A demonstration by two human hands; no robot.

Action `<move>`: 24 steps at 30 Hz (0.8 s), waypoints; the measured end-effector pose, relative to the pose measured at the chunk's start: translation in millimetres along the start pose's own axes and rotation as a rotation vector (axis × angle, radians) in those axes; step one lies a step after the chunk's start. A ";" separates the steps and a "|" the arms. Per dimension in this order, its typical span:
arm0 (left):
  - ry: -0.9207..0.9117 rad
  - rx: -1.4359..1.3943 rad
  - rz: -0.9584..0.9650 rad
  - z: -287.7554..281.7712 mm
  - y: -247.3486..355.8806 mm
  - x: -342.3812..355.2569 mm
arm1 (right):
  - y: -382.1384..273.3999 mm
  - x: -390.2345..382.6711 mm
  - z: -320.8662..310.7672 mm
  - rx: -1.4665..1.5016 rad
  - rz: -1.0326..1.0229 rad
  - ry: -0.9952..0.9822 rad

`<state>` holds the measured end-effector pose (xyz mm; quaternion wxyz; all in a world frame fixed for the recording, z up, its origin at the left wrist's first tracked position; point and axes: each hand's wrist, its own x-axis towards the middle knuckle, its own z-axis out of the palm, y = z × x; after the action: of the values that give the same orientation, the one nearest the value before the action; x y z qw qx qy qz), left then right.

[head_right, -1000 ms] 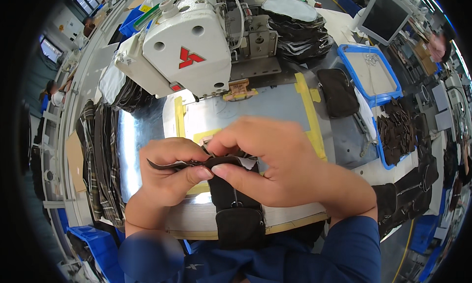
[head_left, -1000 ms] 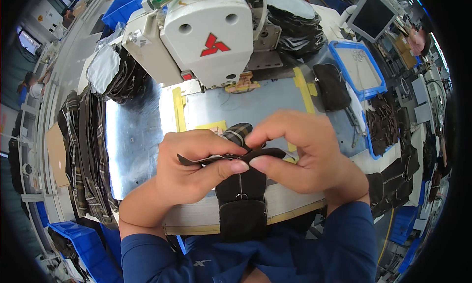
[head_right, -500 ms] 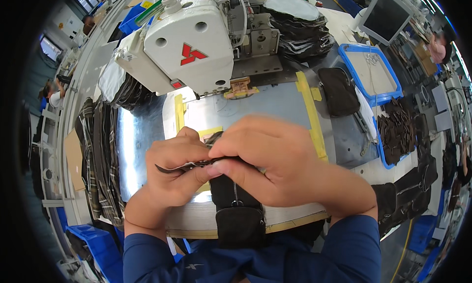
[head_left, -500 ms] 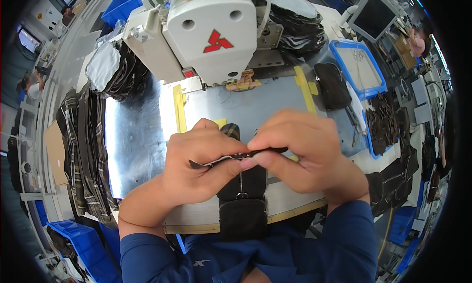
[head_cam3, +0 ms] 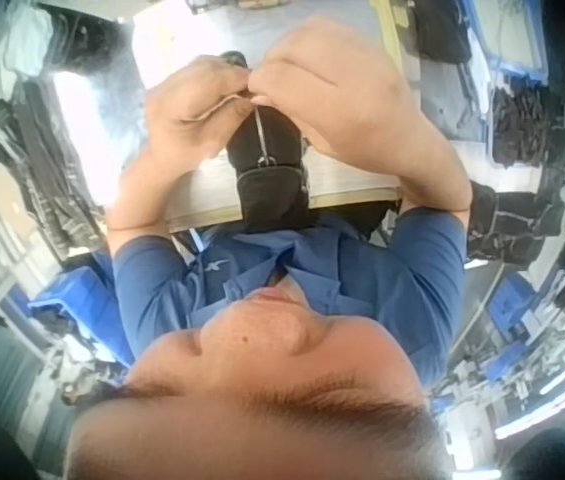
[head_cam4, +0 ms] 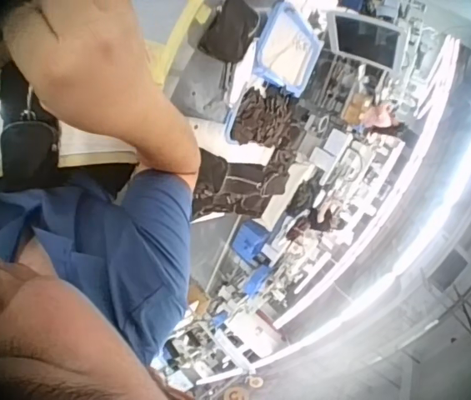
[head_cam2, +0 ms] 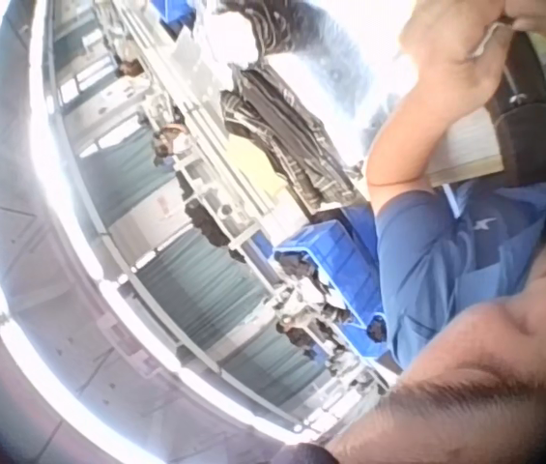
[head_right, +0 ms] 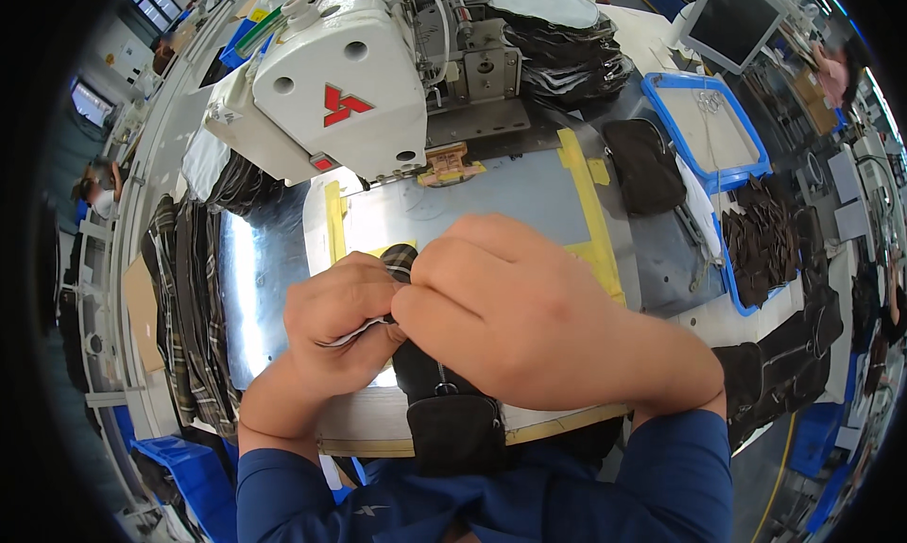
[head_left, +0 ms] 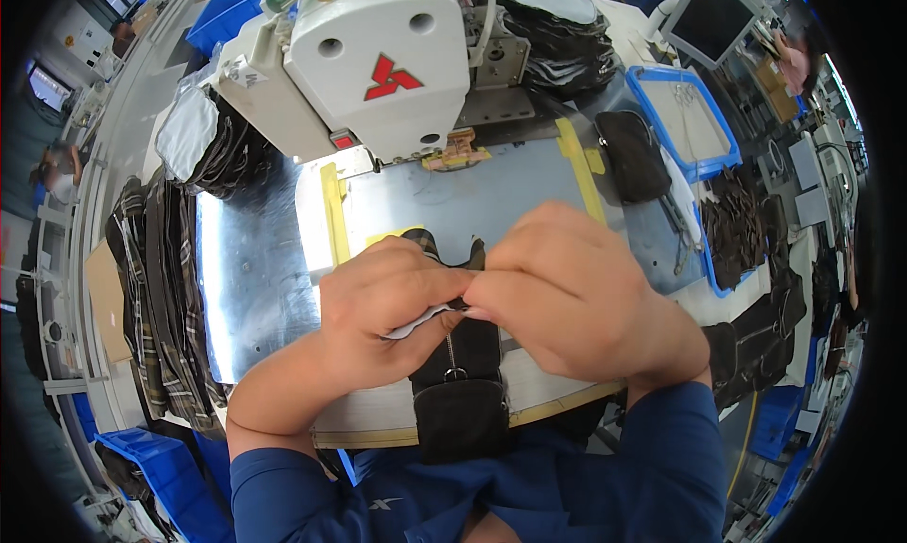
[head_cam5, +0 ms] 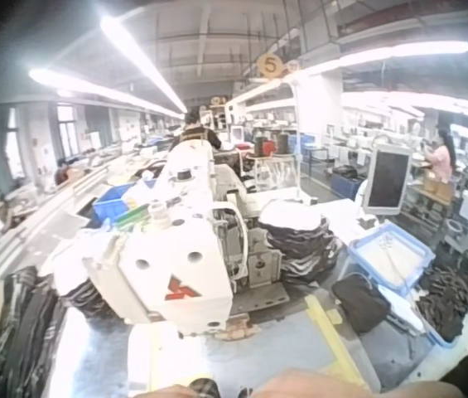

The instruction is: The person aligns a zipper with a black fabric pouch and sews it using an industrial sewing machine. They repeat this process for multiple pouches, handling each one individually, aligning the zipper, and guiding the fabric through the machine.

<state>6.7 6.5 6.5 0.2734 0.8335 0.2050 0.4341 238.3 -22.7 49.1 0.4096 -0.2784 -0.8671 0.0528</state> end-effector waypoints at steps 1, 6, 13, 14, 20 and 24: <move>0.019 0.026 0.046 0.7 -1.3 1.8 | 0.5 -0.3 -0.1 -0.041 -0.027 -0.005; 0.102 0.085 0.151 9.6 -6.5 0.7 | -0.7 -2.5 -1.6 -0.156 -0.118 -0.005; 0.051 0.076 0.193 1.9 -4.8 1.1 | -1.5 -3.2 4.0 -0.089 -0.149 0.071; 0.057 0.070 0.174 3.8 -4.6 0.7 | -1.3 -3.9 5.0 -0.085 -0.143 0.077; 0.059 -0.136 -0.298 9.3 0.8 -5.2 | 9.1 -0.6 5.4 0.075 0.087 -0.033; 0.175 -0.560 -0.771 18.3 -10.4 4.1 | 44.5 -4.9 28.1 0.813 0.688 0.164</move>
<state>23.1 11.7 -6.3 0.6099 0.5516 0.3966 0.4080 239.6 15.9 13.1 0.5097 -0.3689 -0.6005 0.4934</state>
